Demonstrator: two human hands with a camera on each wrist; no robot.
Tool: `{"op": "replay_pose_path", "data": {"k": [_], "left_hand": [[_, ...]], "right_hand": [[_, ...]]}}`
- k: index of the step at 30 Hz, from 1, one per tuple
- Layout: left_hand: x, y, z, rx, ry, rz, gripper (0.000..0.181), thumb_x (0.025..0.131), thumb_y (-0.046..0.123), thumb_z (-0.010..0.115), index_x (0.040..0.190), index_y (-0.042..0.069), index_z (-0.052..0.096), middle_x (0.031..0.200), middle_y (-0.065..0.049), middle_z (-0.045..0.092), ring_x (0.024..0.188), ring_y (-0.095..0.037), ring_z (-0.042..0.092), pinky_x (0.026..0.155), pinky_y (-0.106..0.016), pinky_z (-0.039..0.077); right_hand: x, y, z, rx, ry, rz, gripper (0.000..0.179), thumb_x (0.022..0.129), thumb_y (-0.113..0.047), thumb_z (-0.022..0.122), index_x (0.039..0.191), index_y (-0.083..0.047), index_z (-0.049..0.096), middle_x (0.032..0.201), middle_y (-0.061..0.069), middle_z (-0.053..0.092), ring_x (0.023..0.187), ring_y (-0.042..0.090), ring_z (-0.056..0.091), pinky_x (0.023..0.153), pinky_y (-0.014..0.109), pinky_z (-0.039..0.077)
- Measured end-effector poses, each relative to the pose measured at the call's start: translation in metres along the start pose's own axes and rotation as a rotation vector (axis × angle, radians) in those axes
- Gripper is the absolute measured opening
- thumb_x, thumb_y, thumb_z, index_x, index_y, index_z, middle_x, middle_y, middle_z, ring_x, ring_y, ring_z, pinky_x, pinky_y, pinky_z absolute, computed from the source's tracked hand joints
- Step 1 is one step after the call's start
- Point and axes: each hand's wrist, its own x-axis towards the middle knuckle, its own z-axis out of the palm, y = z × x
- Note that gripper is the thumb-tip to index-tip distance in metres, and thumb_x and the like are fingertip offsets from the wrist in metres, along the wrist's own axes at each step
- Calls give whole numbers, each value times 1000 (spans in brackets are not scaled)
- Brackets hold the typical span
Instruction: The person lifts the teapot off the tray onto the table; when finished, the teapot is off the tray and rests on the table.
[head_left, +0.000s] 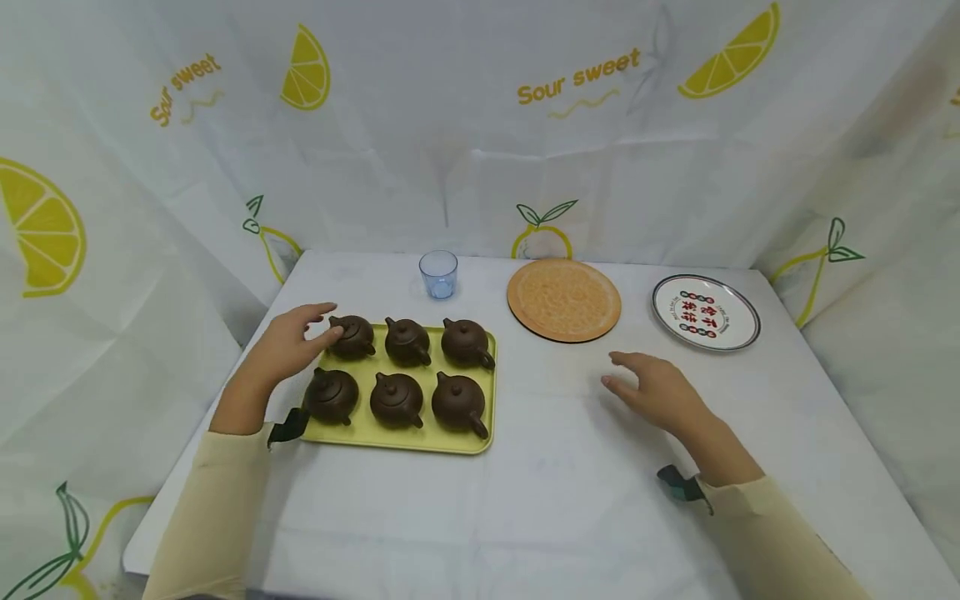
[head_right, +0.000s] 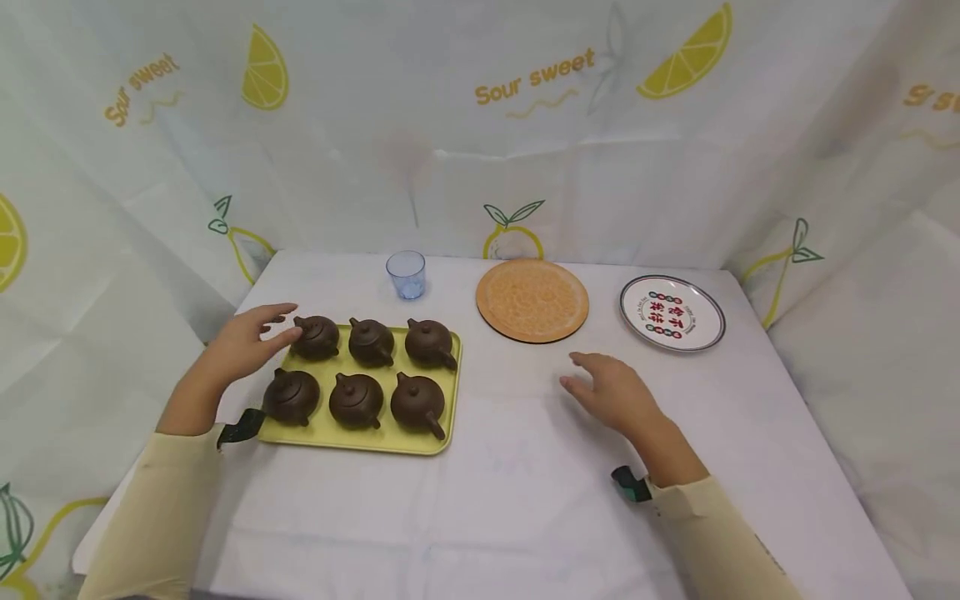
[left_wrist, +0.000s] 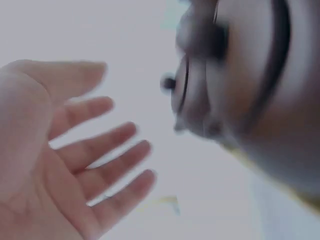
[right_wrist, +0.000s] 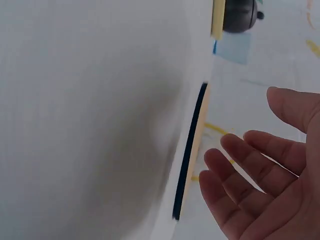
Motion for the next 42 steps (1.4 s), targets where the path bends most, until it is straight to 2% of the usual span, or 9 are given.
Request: {"op": "replay_pose_path", "data": {"k": [4, 9, 12, 16, 24, 29, 33, 37, 42], "left_hand": [[-5, -30, -7, -113, -78, -147, 55, 101, 32, 53, 144, 1, 42, 136, -27, 49, 119, -42, 51, 92, -54, 44], [-8, -59, 3, -336, -247, -260, 50, 100, 14, 55, 142, -7, 39, 122, -29, 56, 100, -33, 63, 84, -43, 52], [-7, -70, 10, -432, -274, -274, 49, 97, 10, 57, 140, -8, 41, 110, -21, 61, 91, -24, 64, 79, -36, 54], [-8, -78, 17, -457, -244, -250, 51, 91, 3, 58, 138, -7, 44, 104, -16, 62, 86, -18, 63, 75, -31, 53], [-12, -88, 25, -473, -172, -206, 52, 89, 0, 61, 138, -5, 47, 110, -16, 61, 90, -10, 61, 78, -24, 50], [-17, -91, 29, -469, -143, -219, 54, 88, 1, 63, 139, -3, 47, 110, -13, 62, 92, -9, 60, 79, -21, 47], [-17, -92, 32, -479, -132, -220, 56, 87, 1, 63, 140, -2, 47, 113, -17, 61, 92, -10, 60, 79, -21, 47], [-17, -93, 34, -502, -111, -220, 57, 85, -1, 64, 140, -2, 47, 117, -20, 59, 90, -10, 61, 78, -20, 47], [-19, -93, 36, -525, -94, -224, 60, 84, -3, 64, 141, -4, 45, 119, -21, 58, 89, -10, 60, 77, -22, 48]], "right_hand": [[0, -28, 26, 230, -21, -9, 45, 95, -34, 64, 126, -2, 62, 107, 9, 68, 94, 26, 63, 81, 43, 51], [0, -68, 53, 550, -121, 27, 34, 92, -28, 68, 115, -3, 66, 91, 3, 68, 78, 19, 62, 64, 34, 51], [2, -87, 65, 730, -165, 24, 32, 92, -23, 68, 112, 2, 65, 87, 9, 68, 73, 25, 63, 61, 34, 51], [5, -106, 79, 882, -224, -18, 31, 93, -17, 65, 114, 7, 63, 92, 14, 68, 77, 29, 66, 64, 36, 53], [10, -125, 98, 924, -304, -19, 32, 90, -20, 70, 111, 4, 65, 92, 9, 68, 73, 23, 66, 64, 36, 54], [11, -136, 106, 836, -216, 33, 31, 81, -24, 80, 100, -2, 68, 83, 2, 66, 62, 15, 59, 55, 31, 50], [10, -143, 106, 782, -138, 66, 21, 81, -20, 79, 92, -5, 69, 73, 1, 64, 55, 12, 53, 51, 27, 45], [11, -143, 106, 869, -118, 93, 11, 85, -10, 73, 90, -2, 69, 66, 6, 63, 51, 13, 51, 47, 27, 42], [13, -140, 107, 999, -221, 67, 13, 90, -7, 67, 95, 5, 64, 63, 13, 63, 51, 19, 56, 44, 29, 44]]}}
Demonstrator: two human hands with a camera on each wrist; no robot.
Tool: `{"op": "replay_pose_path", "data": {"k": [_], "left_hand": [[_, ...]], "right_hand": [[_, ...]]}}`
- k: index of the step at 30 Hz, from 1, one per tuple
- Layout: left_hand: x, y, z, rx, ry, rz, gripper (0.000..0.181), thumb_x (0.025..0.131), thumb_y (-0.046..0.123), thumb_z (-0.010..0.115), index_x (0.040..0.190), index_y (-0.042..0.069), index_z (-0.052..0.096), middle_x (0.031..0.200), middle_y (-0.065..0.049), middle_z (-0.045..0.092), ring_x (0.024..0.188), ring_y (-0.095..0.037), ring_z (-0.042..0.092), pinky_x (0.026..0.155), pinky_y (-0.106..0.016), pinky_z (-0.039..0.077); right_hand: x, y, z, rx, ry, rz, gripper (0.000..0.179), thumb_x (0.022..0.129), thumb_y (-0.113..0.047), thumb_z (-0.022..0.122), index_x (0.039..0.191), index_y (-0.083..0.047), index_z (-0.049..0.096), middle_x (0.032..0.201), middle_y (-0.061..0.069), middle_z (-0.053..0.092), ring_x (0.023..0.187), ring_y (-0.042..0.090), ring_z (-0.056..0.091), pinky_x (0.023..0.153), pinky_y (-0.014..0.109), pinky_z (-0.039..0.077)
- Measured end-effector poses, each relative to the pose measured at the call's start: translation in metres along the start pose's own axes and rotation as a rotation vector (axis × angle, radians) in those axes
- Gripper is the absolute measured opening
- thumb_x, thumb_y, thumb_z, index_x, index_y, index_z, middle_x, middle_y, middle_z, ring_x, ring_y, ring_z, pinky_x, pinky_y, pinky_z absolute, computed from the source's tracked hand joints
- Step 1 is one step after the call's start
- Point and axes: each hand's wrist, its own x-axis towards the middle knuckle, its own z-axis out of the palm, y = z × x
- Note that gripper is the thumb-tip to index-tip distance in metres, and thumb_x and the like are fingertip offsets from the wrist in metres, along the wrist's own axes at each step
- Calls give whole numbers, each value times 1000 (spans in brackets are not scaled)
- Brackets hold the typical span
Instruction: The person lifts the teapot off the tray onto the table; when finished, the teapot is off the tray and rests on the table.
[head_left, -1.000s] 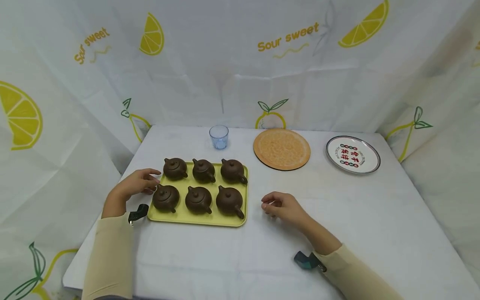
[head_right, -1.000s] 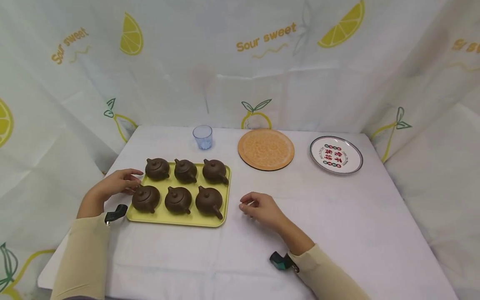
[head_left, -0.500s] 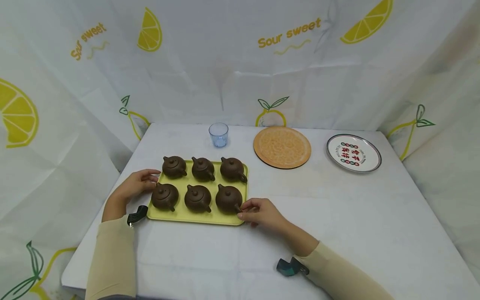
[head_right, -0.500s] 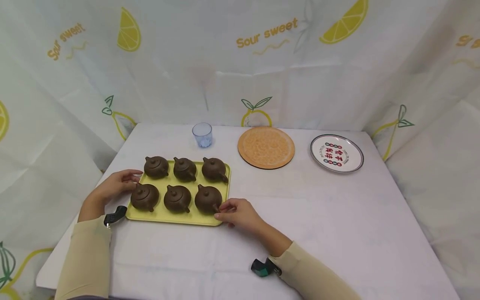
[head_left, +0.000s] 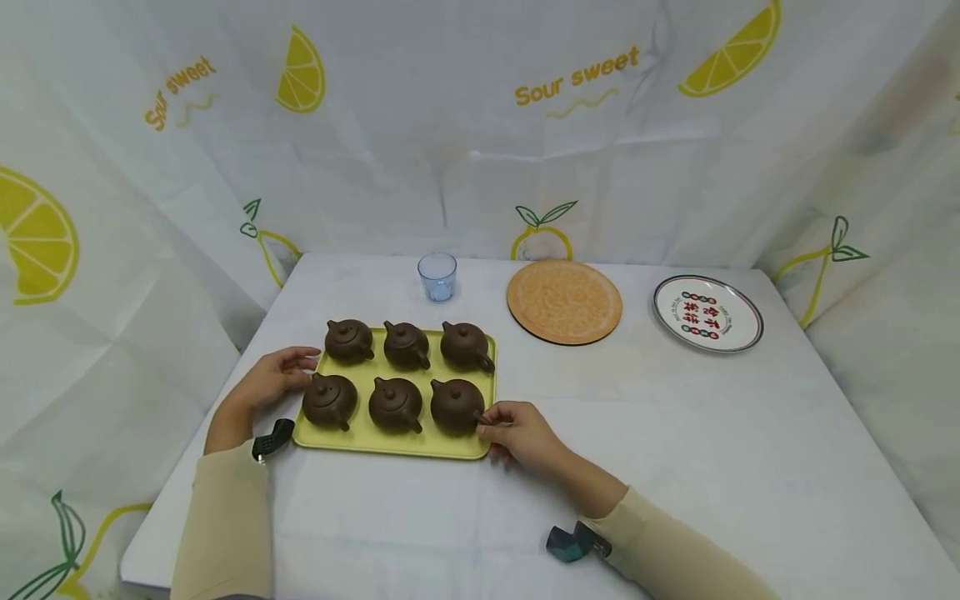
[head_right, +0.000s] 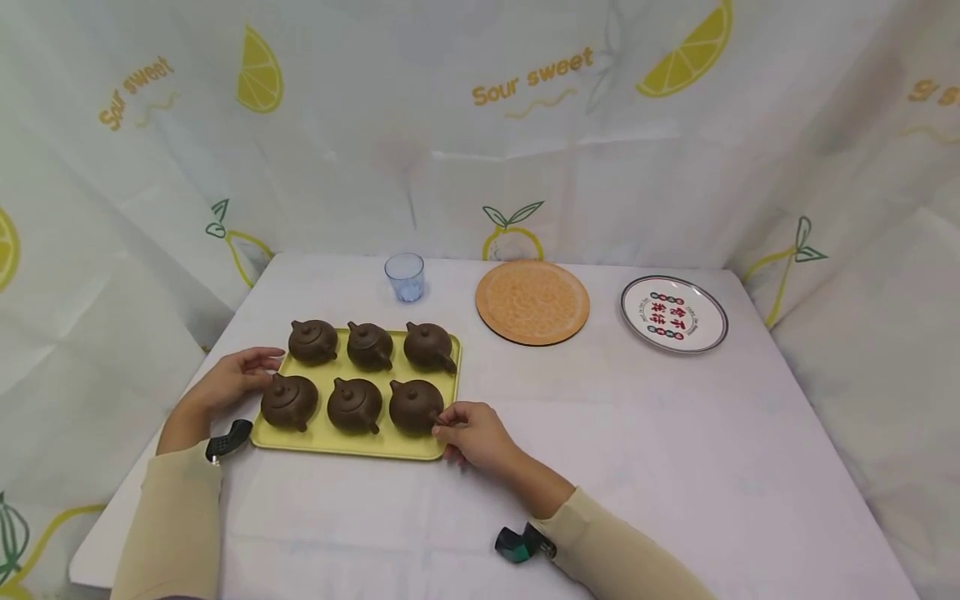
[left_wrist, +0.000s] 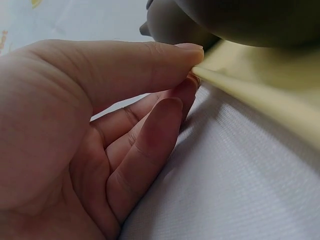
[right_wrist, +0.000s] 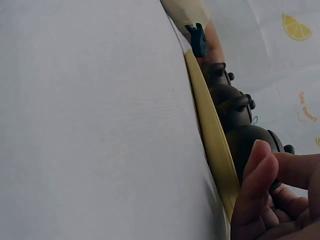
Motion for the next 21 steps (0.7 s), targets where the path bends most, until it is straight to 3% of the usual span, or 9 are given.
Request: {"op": "replay_pose_path", "data": {"k": [4, 6, 11, 14, 21], "left_hand": [[0, -1, 0, -7, -7, 3, 59, 85, -3, 63, 141, -4, 44, 121, -24, 58, 89, -10, 61, 78, -21, 48], [0, -2, 0, -8, -10, 8, 59, 85, -4, 63, 141, -4, 44, 122, -25, 57, 90, -11, 61, 78, -21, 47], [1, -6, 0, -2, -9, 25, 59, 84, -5, 62, 141, -3, 45, 123, -25, 57, 91, -12, 61, 79, -21, 47], [1, -5, 0, -5, -8, 35, 59, 84, -5, 62, 140, -3, 46, 123, -25, 57, 91, -12, 61, 79, -21, 48], [-2, -2, 1, -14, 2, 29, 59, 84, -5, 63, 140, -4, 46, 122, -25, 57, 90, -13, 61, 78, -20, 48]], "right_hand": [[-4, -11, -2, -2, -62, -6, 11, 93, -3, 62, 95, 8, 60, 65, 22, 62, 54, 28, 60, 47, 33, 48], [-4, -13, -3, -28, -65, -11, 10, 93, -3, 61, 93, 7, 59, 64, 20, 61, 53, 28, 58, 48, 34, 49], [2, -7, 0, -112, -29, -9, 23, 95, -19, 64, 86, 0, 59, 57, 6, 54, 47, 17, 52, 47, 32, 47], [4, -8, 0, -149, -4, -5, 33, 97, -30, 62, 83, 0, 58, 54, 6, 51, 45, 17, 50, 45, 31, 44], [4, -11, 2, -144, 8, 10, 35, 98, -28, 59, 82, 3, 56, 53, 5, 51, 46, 16, 51, 47, 31, 44]]}}
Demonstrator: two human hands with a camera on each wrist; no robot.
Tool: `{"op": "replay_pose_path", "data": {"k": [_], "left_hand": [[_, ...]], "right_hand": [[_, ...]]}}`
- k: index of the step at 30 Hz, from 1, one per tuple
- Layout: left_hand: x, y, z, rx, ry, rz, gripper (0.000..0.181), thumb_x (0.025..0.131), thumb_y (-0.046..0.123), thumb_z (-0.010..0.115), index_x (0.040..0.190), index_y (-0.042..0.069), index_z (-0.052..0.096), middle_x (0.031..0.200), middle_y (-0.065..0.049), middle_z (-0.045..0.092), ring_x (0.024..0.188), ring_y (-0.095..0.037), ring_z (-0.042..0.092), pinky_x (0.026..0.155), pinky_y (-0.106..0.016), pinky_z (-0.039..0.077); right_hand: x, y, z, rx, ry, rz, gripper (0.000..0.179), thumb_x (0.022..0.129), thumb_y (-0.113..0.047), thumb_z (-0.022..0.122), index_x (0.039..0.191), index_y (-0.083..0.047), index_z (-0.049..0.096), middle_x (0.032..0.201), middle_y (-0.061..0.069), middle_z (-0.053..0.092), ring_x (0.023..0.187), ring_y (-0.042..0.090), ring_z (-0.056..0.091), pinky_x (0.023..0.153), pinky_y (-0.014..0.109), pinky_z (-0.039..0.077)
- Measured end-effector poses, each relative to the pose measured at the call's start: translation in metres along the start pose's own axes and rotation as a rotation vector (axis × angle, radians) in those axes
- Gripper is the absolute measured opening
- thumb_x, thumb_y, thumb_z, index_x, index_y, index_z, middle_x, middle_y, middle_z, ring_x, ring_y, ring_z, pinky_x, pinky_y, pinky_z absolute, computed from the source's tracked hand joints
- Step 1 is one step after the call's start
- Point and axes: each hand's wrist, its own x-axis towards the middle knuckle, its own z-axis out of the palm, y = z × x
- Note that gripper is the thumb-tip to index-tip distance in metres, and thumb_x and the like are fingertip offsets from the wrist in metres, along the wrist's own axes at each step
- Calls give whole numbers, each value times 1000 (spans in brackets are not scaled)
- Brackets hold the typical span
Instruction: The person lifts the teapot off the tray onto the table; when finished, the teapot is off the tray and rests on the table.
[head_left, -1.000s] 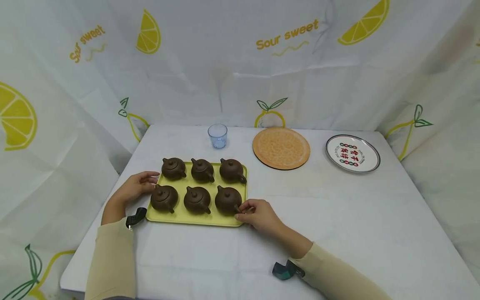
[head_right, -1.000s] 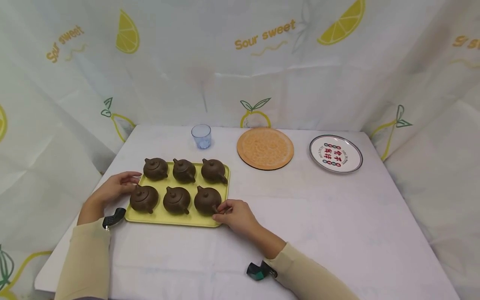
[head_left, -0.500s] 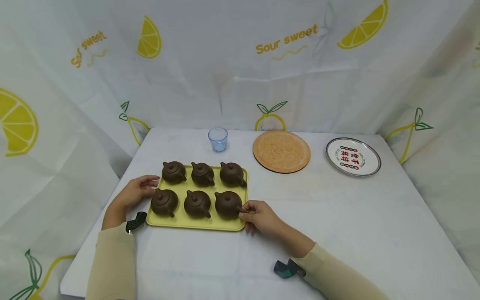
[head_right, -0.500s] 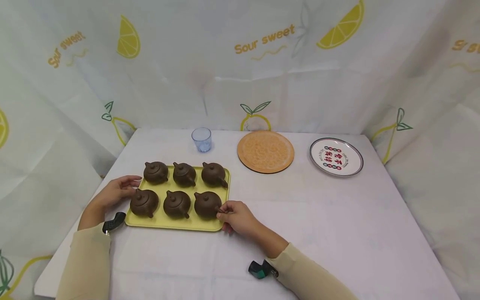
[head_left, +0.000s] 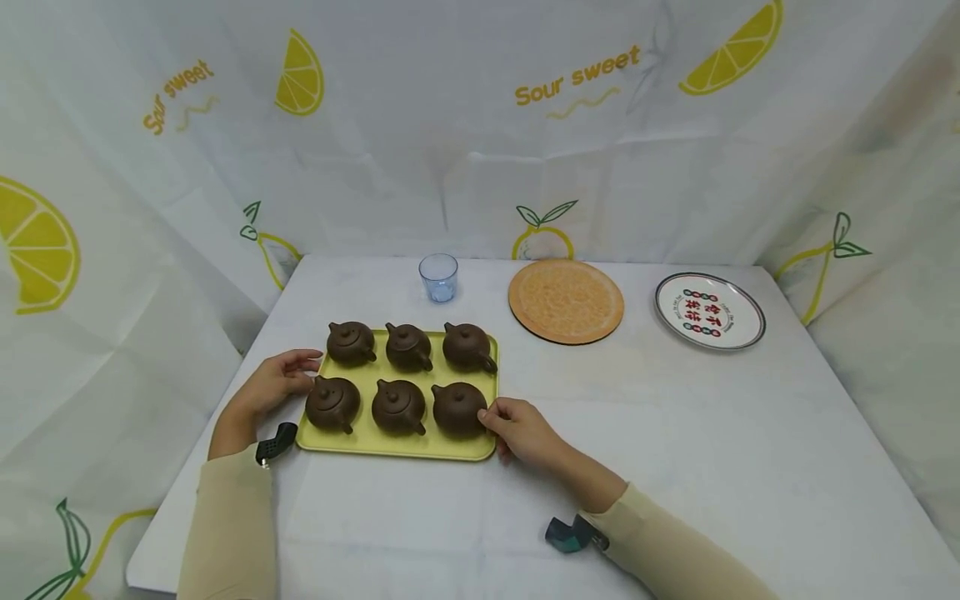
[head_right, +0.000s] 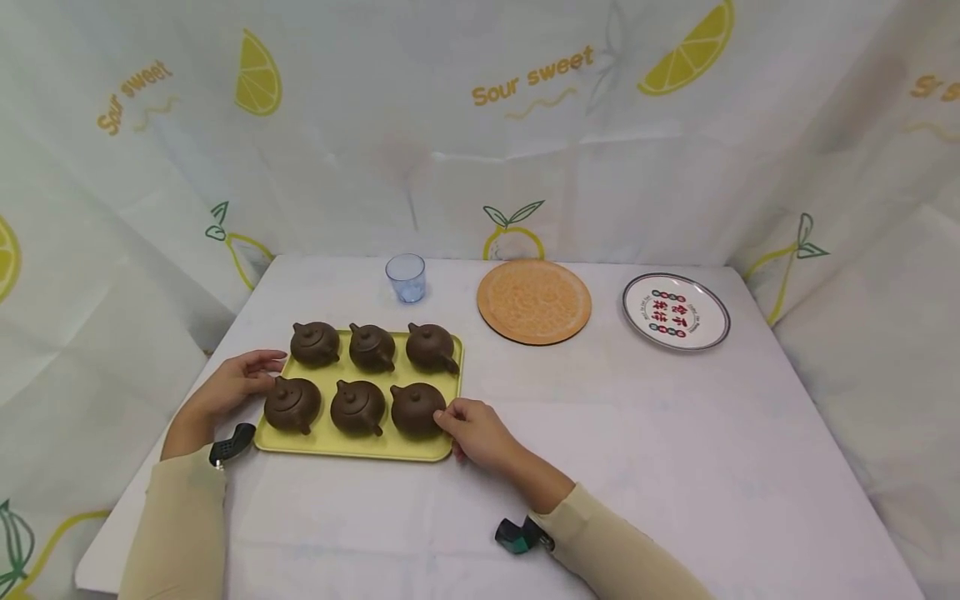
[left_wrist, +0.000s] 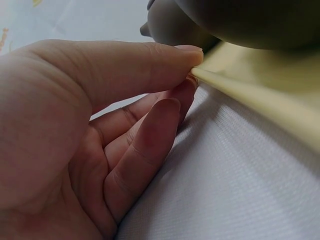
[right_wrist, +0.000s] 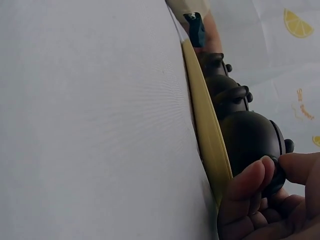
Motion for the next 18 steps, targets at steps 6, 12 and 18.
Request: {"op": "replay_pose_path", "data": {"k": [6, 12, 18], "left_hand": [[0, 3, 0, 9, -8, -10, 59, 84, -3, 62, 141, -3, 45, 125, -26, 56, 92, -12, 60, 79, -20, 47], [3, 1, -3, 52, -4, -22, 58, 85, -1, 63, 141, -1, 47, 125, -23, 57, 90, -9, 59, 79, -19, 46], [2, 2, -4, 59, -14, -32, 60, 85, 0, 64, 142, -4, 46, 126, -24, 57, 91, -9, 59, 79, -17, 44]], "right_hand": [[-3, 0, -2, 29, 11, -14, 35, 97, -27, 61, 82, 5, 58, 55, 5, 53, 50, 19, 55, 51, 34, 49], [-8, 3, -13, 40, 70, -34, 34, 96, -29, 62, 83, 3, 60, 61, 6, 57, 55, 19, 60, 56, 32, 51], [-19, 9, -31, 87, 124, 0, 30, 97, -22, 61, 84, 5, 59, 69, 10, 58, 56, 20, 62, 58, 33, 53]]}}
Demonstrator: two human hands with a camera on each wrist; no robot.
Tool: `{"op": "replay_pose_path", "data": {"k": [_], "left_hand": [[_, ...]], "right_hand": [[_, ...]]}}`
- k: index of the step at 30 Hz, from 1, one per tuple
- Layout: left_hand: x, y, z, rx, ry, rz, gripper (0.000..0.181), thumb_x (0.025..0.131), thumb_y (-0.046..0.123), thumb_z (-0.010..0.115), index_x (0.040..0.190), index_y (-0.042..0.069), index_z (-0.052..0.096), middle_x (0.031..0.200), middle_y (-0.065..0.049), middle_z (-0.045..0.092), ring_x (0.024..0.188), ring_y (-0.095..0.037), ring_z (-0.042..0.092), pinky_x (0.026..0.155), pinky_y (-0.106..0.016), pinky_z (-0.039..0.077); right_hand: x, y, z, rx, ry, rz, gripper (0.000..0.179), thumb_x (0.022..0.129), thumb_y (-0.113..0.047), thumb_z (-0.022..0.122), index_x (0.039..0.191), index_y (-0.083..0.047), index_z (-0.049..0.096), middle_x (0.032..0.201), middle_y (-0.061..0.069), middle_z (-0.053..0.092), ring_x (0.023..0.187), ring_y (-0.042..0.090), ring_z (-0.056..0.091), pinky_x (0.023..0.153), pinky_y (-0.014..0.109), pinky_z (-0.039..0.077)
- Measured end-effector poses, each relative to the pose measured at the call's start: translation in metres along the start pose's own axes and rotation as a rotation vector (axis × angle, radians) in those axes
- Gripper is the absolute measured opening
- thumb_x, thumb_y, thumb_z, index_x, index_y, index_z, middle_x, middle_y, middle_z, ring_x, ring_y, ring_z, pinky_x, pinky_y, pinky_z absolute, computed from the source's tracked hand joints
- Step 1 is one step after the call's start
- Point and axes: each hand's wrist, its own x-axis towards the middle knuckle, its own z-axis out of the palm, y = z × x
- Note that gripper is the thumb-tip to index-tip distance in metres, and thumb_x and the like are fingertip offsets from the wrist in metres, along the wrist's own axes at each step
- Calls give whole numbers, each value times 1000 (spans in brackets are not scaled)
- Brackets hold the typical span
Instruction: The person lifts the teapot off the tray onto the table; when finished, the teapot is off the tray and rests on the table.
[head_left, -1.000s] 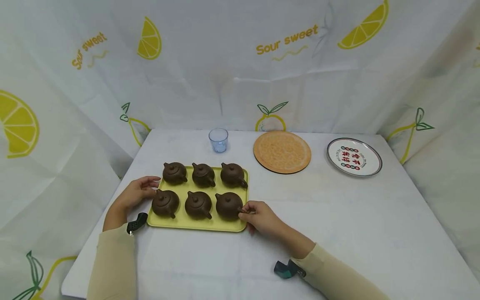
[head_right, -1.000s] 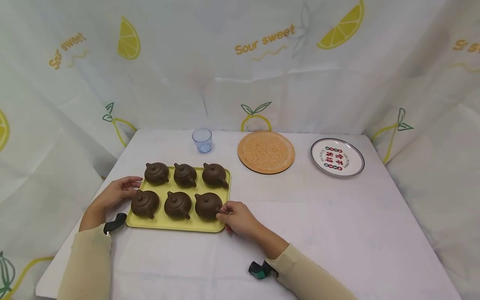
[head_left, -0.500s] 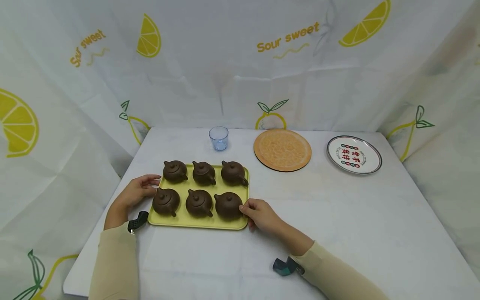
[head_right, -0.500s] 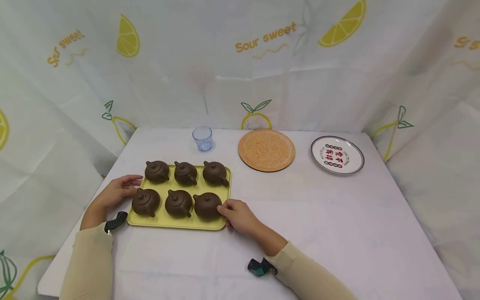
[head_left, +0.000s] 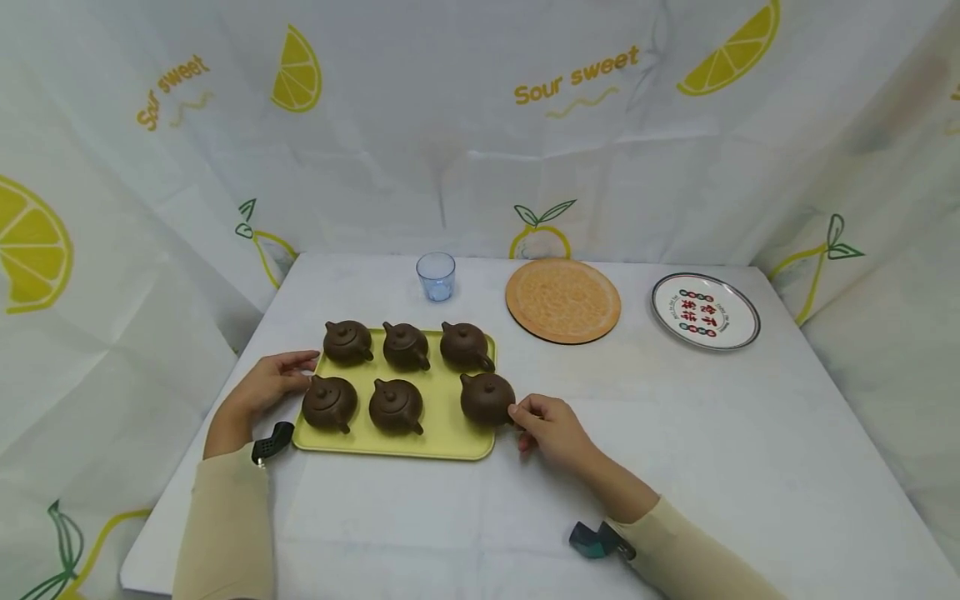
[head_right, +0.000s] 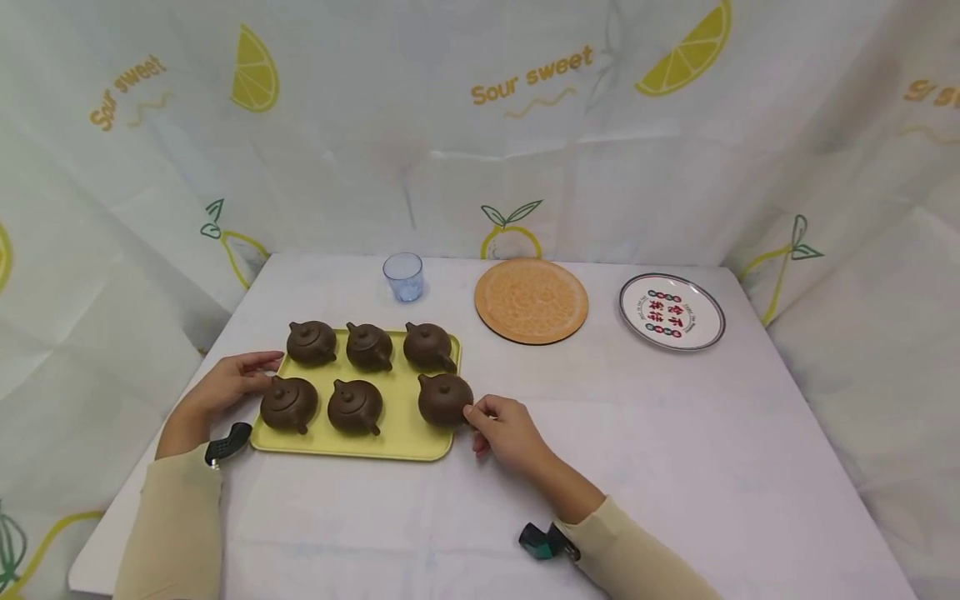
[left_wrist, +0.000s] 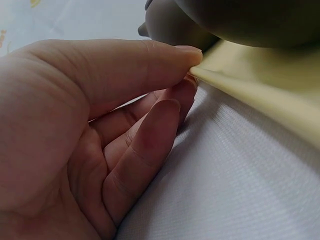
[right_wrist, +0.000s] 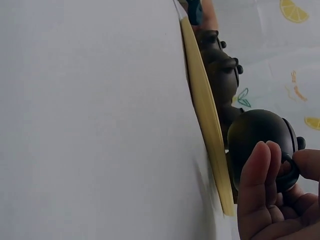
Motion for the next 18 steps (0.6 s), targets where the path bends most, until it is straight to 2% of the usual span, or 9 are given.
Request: {"op": "replay_pose_path", "data": {"k": [7, 12, 18], "left_hand": [[1, 1, -2, 25, -16, 20, 55, 87, 2, 65, 140, -4, 48, 123, -22, 59, 91, -7, 58, 81, -15, 42], [-2, 1, -4, 50, -43, 2, 55, 88, 7, 67, 139, -3, 49, 119, -18, 62, 88, -7, 58, 81, -17, 42], [-2, 3, -3, 55, -45, 9, 55, 88, 7, 67, 140, -3, 49, 119, -19, 61, 88, -8, 59, 81, -17, 42]], "right_hand": [[-4, 5, -30, 64, 65, 11, 28, 98, -18, 59, 89, 9, 59, 85, 21, 59, 60, 22, 62, 61, 35, 55], [0, 8, -50, 51, 81, 23, 28, 99, -17, 58, 91, 10, 58, 88, 22, 58, 62, 22, 62, 62, 35, 56], [12, 10, -69, 13, 91, 24, 31, 99, -19, 57, 93, 10, 58, 88, 22, 58, 63, 24, 63, 62, 35, 55]]}}
